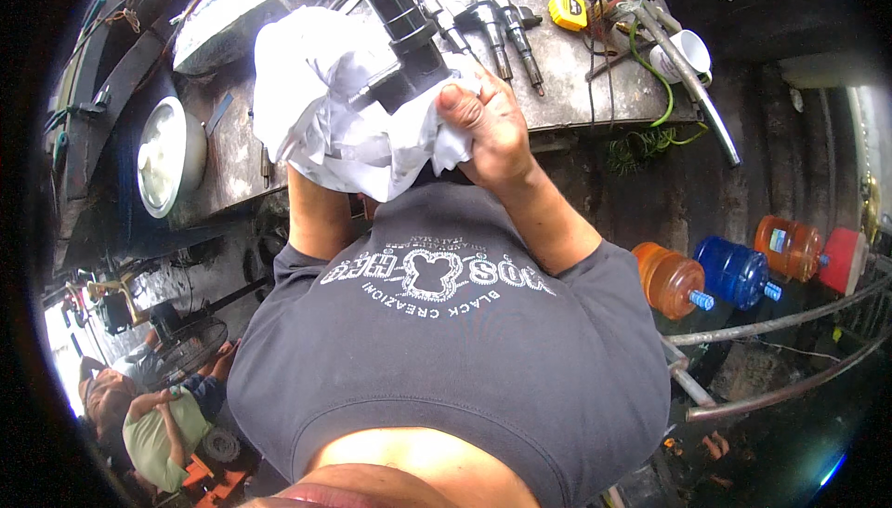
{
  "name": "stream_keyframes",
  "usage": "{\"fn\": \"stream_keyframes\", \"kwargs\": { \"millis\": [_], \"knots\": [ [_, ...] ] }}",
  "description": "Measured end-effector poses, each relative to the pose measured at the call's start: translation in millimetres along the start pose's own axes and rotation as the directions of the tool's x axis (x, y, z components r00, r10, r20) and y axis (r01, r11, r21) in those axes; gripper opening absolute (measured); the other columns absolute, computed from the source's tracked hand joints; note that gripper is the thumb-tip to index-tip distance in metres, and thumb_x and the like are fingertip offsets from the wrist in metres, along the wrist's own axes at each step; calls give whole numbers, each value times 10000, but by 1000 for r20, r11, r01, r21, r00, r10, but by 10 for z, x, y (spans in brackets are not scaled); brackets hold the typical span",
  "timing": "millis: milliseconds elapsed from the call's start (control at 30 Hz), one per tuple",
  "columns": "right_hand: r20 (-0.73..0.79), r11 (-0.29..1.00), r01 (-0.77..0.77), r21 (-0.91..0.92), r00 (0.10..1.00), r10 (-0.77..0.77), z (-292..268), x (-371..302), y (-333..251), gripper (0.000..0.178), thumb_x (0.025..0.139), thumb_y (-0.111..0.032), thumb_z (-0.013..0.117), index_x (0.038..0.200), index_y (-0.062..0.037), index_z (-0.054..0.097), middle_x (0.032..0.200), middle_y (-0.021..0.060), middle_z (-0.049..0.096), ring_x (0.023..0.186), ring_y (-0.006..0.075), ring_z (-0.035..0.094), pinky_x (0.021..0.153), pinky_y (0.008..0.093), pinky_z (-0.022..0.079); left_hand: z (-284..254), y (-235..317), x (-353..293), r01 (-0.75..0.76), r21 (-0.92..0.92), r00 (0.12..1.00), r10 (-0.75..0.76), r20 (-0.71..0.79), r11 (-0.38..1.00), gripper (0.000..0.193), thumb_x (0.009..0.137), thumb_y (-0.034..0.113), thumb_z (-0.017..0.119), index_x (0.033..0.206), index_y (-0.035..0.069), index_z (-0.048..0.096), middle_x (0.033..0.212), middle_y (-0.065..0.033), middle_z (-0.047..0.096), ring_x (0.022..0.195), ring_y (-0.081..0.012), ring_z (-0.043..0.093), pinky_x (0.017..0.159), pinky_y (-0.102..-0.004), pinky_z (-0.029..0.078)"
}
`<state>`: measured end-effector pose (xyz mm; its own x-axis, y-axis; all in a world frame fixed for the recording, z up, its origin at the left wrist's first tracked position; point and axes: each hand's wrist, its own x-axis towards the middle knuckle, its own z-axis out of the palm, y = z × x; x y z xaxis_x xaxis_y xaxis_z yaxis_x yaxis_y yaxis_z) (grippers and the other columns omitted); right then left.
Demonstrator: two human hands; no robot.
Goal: The person wipes down fuel injectors one by one with a white cloth at a workbench, picking them up from the table, rotating them to clean the sides, and placing them back down.
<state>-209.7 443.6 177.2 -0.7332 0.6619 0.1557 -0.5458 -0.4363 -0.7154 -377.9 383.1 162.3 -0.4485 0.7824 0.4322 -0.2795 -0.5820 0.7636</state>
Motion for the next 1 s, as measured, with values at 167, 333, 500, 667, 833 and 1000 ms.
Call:
{"fn": "stream_keyframes", "kwargs": {
  "millis": [167, 333, 500, 667, 833, 1000],
  "knots": [
    [63, 903, -225, 365, 974, 217, -122, -59, 130, 332, 886, -254, 502, 1053, 33, 513, 889, 138, 626, 788, 202, 631, 723, 311, 506, 52, -7, -7, -286, 732, 951, 277, 138, 618, 405, 815, 175, 601, 1175, 20, 499, 1136, -120, 540, 1060, -238, 515, 931, -369, 389],
    [130, 913, -159, 376, 984, 118, -15, -105, 122, 395, 869, -235, 505, 1152, 40, 481, 1001, 159, 612, 912, 241, 624, 842, 392, 489, 12, 107, 5, -351, 914, 915, 281, 288, 205, 356, 805, 176, 604, 1126, 34, 544, 1080, -115, 562, 1020, -255, 533, 892, -349, 406],
    [161, 811, -300, 503, 954, 253, -73, -76, 129, 443, 859, -258, 514, 1177, 46, 466, 1028, 166, 601, 914, 257, 619, 857, 395, 482, -58, -25, -159, -222, 683, 974, 195, 118, 695, 354, 807, 175, 601, 1124, 28, 543, 1078, -117, 565, 1015, -255, 537, 889, -349, 410],
    [161, 803, -228, 550, 973, 166, -282, -79, 292, 555, 823, -410, 508, 1125, 56, 491, 1024, 227, 566, 889, 294, 593, 760, 386, 504, -107, -3, -280, -192, 567, 977, 98, 192, 801, 352, 809, 173, 598, 1123, 23, 542, 1076, -118, 568, 1010, -255, 542, 886, -349, 414],
    [331, 746, -253, 616, 943, 46, -117, -27, 251, 549, 812, -320, 541, 1186, 69, 441, 1102, 212, 556, 984, 316, 577, 916, 434, 438, -114, -13, -370, -225, 583, 955, 56, 292, 781, 351, 811, 171, 595, 1122, 18, 541, 1073, -120, 570, 1006, -255, 546, 883, -349, 419],
    [92, 875, -129, 467, 991, 97, -175, -105, 253, 334, 863, -229, 498, 1048, 49, 516, 923, 150, 609, 867, 210, 613, 799, 343, 498, -18, 38, -484, -294, 627, 925, 49, 377, 721, 349, 813, 169, 592, 1121, 12, 541, 1071, -122, 573, 1001, -255, 550, 879, -349, 423]
  ]
}}
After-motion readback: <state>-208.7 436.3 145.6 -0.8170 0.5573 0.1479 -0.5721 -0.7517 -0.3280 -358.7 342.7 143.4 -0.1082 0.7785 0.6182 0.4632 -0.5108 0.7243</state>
